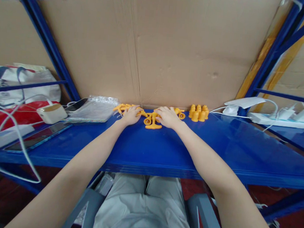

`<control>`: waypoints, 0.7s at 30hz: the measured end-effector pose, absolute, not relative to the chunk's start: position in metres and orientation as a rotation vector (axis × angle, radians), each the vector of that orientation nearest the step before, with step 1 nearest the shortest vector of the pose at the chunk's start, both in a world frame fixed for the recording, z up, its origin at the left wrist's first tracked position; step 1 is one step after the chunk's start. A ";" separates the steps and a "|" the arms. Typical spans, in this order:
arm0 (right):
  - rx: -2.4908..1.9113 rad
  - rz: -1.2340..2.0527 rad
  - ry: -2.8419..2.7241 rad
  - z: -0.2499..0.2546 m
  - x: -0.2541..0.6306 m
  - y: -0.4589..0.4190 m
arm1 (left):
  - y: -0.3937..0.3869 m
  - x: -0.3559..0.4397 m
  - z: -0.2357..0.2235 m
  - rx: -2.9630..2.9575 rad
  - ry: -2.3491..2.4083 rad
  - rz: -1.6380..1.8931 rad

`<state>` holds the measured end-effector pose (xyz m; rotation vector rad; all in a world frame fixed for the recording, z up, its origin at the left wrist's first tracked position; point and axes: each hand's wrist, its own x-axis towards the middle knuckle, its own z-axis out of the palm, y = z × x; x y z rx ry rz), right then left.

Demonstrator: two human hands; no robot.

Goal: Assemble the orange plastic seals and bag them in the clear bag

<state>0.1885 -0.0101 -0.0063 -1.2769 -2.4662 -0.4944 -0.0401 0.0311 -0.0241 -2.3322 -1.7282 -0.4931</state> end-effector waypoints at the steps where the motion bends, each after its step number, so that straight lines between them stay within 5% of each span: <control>1: -1.247 -0.501 -2.469 -0.007 0.184 -0.012 | 0.031 -0.040 -0.024 -2.374 -1.685 -0.488; 21: -1.534 -0.327 -2.293 -0.024 0.131 -0.021 | 0.059 -0.047 -0.043 -2.450 -1.783 -0.285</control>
